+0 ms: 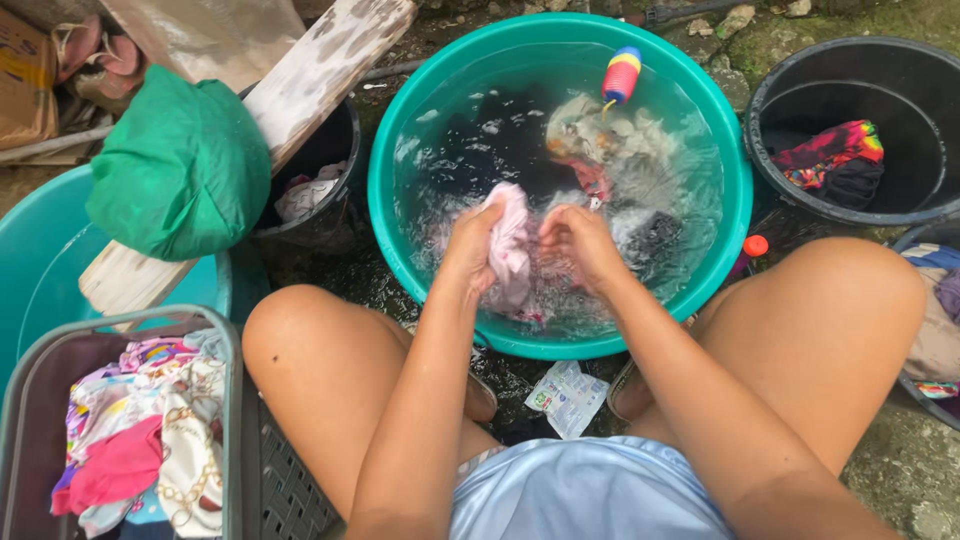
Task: The person washes clothing by hand in a green basin, scrubbing individual items, rinsing them in the water, and wringing them out before moving them to black buckets.
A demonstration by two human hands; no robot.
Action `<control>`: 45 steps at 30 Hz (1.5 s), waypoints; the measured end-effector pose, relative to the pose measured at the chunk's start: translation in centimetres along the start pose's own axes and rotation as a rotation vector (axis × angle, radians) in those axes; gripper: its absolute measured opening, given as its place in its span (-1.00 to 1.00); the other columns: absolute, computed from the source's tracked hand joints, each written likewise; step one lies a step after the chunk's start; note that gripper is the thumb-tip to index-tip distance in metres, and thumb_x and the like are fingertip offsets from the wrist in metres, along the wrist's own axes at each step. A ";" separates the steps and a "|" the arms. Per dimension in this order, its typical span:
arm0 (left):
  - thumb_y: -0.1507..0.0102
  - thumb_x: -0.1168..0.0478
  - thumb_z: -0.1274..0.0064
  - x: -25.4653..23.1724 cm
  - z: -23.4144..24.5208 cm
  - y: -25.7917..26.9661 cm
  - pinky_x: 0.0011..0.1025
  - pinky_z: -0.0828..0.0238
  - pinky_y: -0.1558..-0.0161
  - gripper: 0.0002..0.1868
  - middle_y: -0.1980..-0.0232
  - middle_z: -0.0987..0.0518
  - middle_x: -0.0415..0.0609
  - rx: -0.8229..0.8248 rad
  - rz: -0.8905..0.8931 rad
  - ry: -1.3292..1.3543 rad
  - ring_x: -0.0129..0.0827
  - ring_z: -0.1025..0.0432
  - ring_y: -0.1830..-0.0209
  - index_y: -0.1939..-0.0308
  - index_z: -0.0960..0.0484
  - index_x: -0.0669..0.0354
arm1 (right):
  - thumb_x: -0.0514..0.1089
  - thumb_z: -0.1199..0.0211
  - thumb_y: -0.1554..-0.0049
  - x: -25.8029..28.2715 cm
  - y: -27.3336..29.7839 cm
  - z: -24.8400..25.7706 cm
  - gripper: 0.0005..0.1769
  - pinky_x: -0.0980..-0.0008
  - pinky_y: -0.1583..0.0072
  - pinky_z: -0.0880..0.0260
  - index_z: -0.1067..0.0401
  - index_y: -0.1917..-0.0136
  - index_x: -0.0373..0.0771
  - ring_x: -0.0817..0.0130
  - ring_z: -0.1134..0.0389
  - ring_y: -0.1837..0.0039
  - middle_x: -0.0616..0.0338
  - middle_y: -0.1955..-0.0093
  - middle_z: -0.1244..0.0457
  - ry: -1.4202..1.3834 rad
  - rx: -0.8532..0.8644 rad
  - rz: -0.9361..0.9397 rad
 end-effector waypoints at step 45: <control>-0.26 -0.02 0.28 2.7 8.5 -5.3 -0.17 -0.53 0.16 -0.59 0.23 -0.62 0.00 -0.412 -0.087 0.133 -0.23 -0.51 0.28 0.17 -0.58 0.18 | 0.03 0.06 -0.32 -5.5 3.3 2.7 -0.47 0.07 -0.15 -0.44 -0.09 -0.33 -0.46 -0.04 -0.36 -0.19 -0.30 -0.28 -0.22 -0.890 -0.633 -0.320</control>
Point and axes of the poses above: each hand's wrist, its own y-axis away from the middle knuckle, its own z-axis out of the back of the hand, x = y × z, the point moved 7 cm from there along -y, towards the middle knuckle
